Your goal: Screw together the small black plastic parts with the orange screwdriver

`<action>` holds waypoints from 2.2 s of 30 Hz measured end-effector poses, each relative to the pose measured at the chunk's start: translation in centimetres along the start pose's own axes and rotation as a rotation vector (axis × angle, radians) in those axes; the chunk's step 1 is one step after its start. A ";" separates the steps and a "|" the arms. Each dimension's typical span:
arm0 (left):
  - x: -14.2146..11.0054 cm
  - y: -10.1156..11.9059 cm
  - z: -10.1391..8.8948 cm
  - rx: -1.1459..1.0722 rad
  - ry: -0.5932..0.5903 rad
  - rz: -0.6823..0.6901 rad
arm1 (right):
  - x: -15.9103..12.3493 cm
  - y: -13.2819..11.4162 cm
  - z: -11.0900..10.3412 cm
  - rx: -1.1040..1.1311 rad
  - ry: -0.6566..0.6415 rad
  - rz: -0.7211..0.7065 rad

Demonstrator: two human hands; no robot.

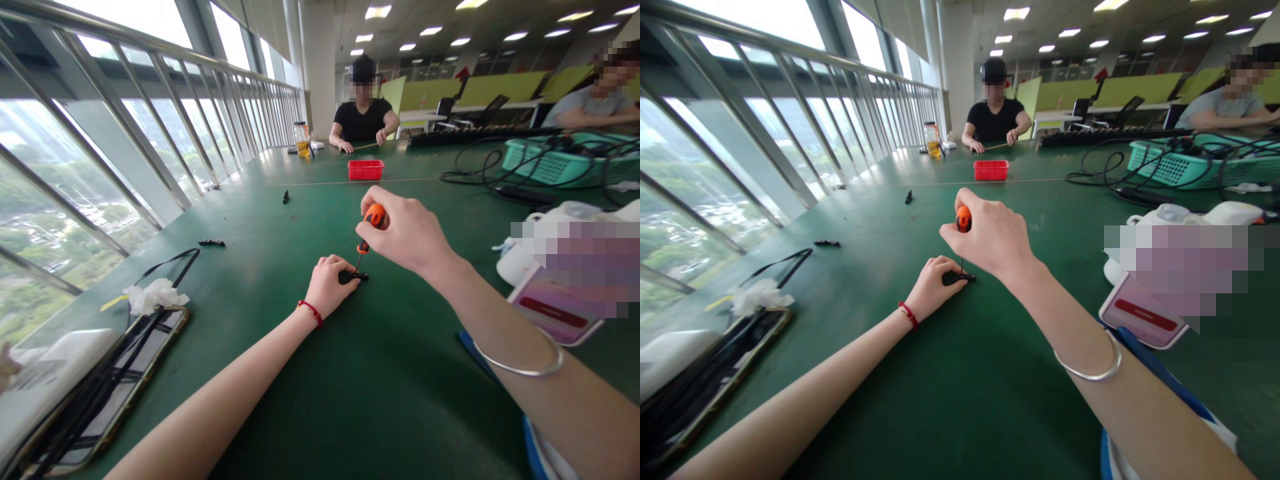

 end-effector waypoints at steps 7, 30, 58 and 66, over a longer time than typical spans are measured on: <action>0.0 -0.1 0.1 0.001 -0.001 0.004 | 0.0 0.1 -0.2 -0.030 0.018 0.006; 0.0 -0.1 0.1 0.011 -0.006 -0.004 | 0.0 0.0 -0.5 -0.085 0.042 -0.017; 0.0 -0.2 0.1 -0.005 0.001 -0.004 | -0.2 -0.4 0.2 -0.103 -0.033 -0.026; -0.1 -0.2 0.1 0.000 -0.001 -0.011 | -0.2 -0.3 -0.3 -0.098 0.018 -0.028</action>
Point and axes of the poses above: each hand's wrist, its own x-axis towards the middle knuckle, its own z-axis out of the palm, y = z × x, the point moved 9 cm from there along x, towards the middle knuckle, and after that the axes turned 8 degrees about z, right-handed, at the moved point
